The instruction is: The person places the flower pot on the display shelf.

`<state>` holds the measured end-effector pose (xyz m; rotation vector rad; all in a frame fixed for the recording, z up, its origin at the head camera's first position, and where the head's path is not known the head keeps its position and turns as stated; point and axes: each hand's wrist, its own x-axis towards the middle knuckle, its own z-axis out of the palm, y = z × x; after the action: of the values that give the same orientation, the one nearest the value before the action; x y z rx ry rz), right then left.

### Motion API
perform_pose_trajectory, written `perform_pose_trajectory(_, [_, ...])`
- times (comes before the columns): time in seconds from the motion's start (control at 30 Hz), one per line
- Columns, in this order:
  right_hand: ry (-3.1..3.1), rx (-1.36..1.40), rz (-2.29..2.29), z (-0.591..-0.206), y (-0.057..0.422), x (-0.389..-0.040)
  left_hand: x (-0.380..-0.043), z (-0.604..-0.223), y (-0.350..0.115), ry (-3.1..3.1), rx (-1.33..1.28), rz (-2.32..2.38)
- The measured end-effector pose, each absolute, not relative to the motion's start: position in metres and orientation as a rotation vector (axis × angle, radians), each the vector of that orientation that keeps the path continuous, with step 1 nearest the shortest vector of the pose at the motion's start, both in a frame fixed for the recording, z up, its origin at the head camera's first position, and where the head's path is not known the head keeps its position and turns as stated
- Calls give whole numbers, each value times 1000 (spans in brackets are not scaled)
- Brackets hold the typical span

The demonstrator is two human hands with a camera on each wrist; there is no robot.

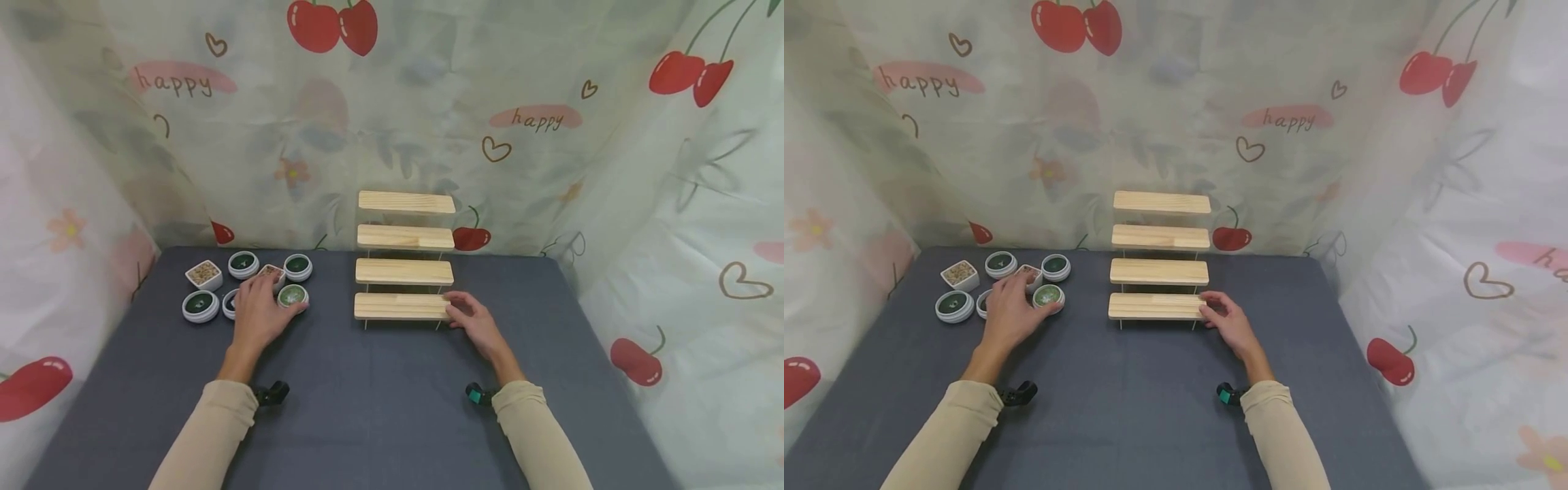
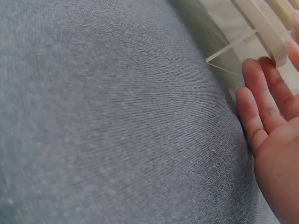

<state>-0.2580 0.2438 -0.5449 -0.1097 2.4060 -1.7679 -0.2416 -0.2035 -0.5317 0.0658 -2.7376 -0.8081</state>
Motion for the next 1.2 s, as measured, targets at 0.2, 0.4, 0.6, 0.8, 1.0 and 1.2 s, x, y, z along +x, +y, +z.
perform_pose_trajectory(0.2, [2342,-156,-1762,-546,247,-261,-239,-532,-203,-2739,68,-750])
perform_pose_trajectory(0.4, [2251,-165,-1844,-547,249,-265,-240,-532,-201,-2760,77,-724])
perform_pose_trajectory(0.6, [2210,-189,-1897,-550,246,-268,-242,-531,-203,-2740,89,-718])
perform_pose_trajectory(0.8, [2211,-198,-1888,-550,245,-270,-243,-529,-201,-2717,79,-733])
perform_pose_trajectory(1.0, [2253,-135,-1865,-551,247,-266,-242,-523,-196,-2667,25,-771])
perform_pose_trajectory(1.2, [2272,-103,-1901,-556,248,-263,-239,-512,-190,-2649,13,-813])
